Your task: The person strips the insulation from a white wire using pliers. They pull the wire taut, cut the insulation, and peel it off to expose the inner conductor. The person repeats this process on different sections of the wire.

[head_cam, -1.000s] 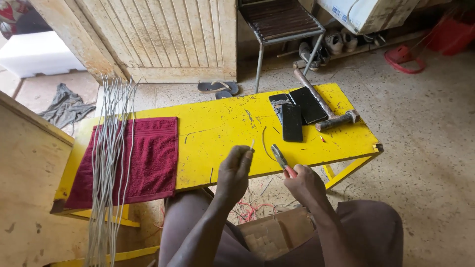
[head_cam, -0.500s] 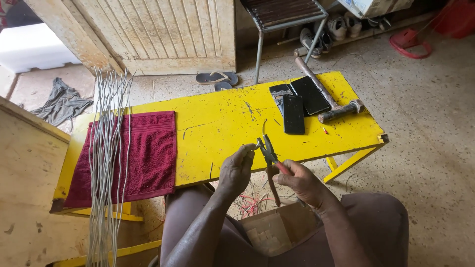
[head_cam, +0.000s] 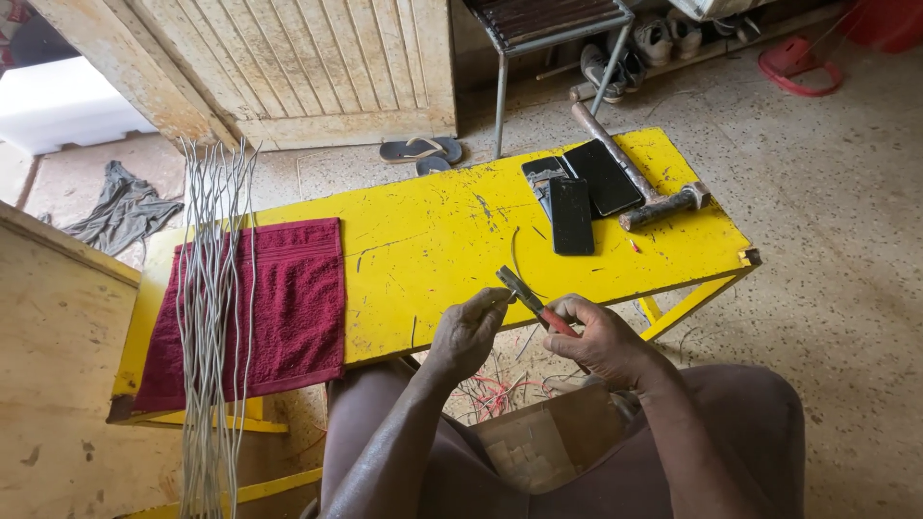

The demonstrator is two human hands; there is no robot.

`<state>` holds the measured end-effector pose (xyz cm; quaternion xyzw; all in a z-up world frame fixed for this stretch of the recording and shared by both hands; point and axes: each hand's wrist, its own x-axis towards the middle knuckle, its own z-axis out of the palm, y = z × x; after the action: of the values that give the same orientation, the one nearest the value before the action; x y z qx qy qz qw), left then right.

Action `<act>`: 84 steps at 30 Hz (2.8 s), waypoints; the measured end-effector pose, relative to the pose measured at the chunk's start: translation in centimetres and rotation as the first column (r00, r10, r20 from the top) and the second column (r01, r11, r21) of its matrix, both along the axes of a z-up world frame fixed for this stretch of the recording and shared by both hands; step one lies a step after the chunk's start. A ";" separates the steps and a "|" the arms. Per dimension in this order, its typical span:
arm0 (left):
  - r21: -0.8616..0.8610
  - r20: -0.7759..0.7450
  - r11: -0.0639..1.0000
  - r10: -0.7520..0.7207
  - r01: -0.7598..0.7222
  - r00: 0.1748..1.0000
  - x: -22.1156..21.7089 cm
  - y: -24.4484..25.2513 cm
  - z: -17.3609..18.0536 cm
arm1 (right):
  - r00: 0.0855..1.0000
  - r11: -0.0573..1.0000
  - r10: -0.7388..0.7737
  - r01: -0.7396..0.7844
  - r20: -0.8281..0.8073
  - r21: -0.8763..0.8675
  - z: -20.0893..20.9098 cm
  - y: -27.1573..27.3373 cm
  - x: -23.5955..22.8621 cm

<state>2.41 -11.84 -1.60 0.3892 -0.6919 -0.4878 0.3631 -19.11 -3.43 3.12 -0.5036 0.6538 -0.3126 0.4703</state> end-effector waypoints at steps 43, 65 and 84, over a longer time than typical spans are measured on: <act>0.017 -0.142 0.996 0.095 -0.093 0.985 0.2 1.1 -0.5 | 0.964 0.991 -0.039 0.005 0.261 0.130 -6.9 -0.6 1.3; 0.227 -0.391 0.973 0.047 0.047 0.919 0.7 1.6 -2.1 | 0.662 0.994 -0.082 0.001 -0.745 -0.109 -3.3 -2.3 1.0; 0.335 -0.724 0.913 0.408 -0.232 0.557 2.9 0.1 5.1 | 0.954 0.961 0.251 -0.266 -0.161 -0.076 -5.0 0.9 8.6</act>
<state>5.31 -11.70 3.46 0.2924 -0.3284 -0.6000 0.6683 -10.53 -2.58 -1.92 -0.6291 0.5998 -0.2410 0.4317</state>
